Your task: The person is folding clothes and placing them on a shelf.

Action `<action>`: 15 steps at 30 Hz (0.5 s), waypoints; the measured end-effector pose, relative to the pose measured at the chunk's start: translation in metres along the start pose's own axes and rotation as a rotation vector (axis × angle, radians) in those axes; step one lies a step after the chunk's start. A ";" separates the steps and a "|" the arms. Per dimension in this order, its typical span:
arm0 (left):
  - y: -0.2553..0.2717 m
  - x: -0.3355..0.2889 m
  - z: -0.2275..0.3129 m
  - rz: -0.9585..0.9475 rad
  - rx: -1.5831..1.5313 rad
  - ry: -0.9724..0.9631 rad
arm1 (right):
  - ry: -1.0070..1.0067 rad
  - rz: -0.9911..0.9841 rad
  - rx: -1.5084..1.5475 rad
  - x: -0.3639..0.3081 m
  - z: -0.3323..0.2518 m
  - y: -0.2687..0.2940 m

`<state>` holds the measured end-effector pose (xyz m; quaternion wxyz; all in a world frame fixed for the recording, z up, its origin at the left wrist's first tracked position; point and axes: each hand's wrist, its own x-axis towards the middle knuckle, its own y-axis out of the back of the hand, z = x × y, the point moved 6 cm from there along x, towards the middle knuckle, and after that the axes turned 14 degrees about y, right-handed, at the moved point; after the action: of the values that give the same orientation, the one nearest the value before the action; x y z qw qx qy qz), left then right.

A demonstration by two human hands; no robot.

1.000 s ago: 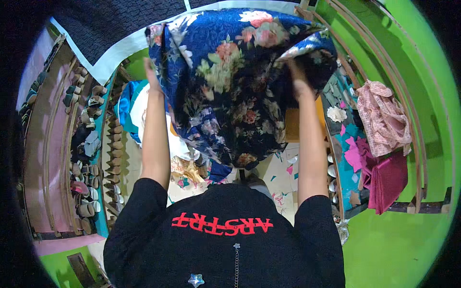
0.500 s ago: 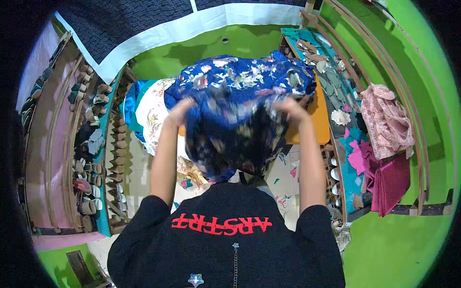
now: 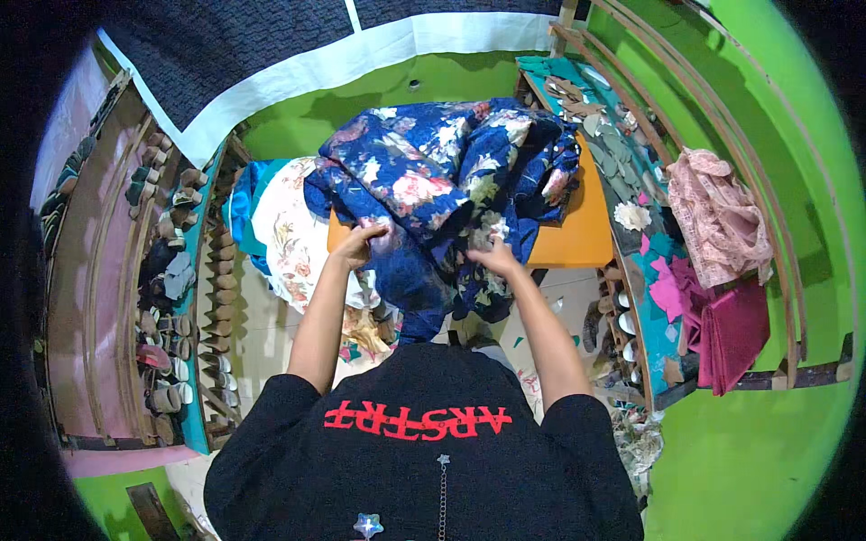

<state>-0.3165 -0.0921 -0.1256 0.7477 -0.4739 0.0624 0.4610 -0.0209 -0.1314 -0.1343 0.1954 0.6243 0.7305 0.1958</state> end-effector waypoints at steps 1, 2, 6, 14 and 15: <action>0.012 0.000 0.008 0.133 0.143 -0.031 | -0.024 0.153 -0.212 -0.009 0.000 -0.005; 0.019 -0.001 0.013 0.262 0.288 -0.057 | -0.048 0.315 -0.426 -0.016 -0.006 -0.007; -0.009 -0.025 0.046 0.369 0.153 -0.044 | -0.184 0.230 -0.498 -0.022 -0.004 0.000; 0.083 -0.091 0.103 0.672 0.306 -0.169 | -0.267 0.383 -0.088 0.005 0.046 0.139; 0.097 -0.100 0.111 0.772 0.345 -0.143 | -0.225 0.440 0.141 0.002 0.039 0.160</action>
<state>-0.4838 -0.0576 -0.0756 0.5909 -0.2506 0.2596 0.7216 0.1333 -0.1043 -0.0830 0.1842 0.7982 0.5625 0.1117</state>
